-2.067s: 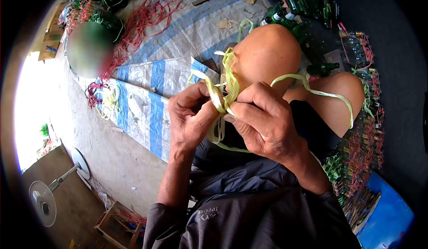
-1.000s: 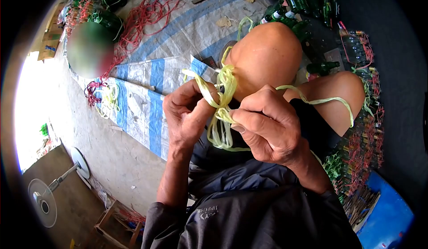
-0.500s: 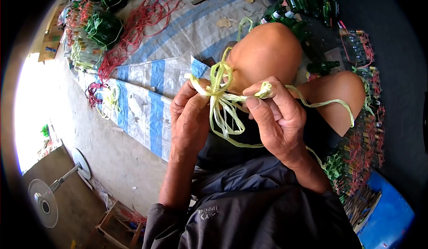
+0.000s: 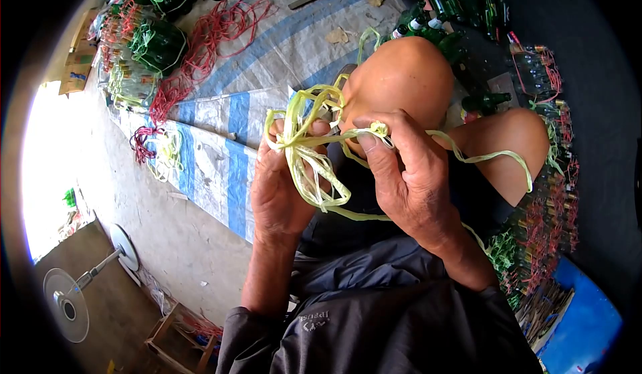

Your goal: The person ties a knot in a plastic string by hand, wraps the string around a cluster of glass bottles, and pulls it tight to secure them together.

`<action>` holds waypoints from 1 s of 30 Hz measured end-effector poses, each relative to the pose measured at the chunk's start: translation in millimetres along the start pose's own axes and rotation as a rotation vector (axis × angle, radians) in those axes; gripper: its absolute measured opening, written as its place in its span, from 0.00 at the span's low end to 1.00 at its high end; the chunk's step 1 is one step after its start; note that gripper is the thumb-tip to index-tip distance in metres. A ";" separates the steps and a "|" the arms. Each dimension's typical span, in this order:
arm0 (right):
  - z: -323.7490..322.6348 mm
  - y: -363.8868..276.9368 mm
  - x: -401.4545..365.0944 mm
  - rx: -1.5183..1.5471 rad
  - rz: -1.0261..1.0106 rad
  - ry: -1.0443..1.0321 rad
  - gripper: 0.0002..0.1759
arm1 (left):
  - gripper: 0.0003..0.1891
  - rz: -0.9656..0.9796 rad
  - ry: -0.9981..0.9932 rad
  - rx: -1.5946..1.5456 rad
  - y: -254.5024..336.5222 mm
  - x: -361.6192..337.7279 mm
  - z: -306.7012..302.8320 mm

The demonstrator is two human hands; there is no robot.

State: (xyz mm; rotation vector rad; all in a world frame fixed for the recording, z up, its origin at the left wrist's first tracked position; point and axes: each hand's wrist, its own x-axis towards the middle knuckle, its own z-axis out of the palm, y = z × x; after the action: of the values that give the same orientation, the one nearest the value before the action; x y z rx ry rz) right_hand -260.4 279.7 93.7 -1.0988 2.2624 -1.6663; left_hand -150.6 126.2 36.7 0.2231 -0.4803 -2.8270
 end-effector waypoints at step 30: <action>-26.5 -8.5 -11.8 -0.431 0.062 -0.090 0.15 | 0.09 0.131 0.065 0.323 20.8 7.7 8.0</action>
State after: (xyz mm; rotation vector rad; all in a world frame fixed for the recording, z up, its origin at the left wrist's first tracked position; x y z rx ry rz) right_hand -260.8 306.4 107.7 -1.1375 2.6337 -1.1063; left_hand -154.6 107.5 50.4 0.3311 -0.9013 -2.5941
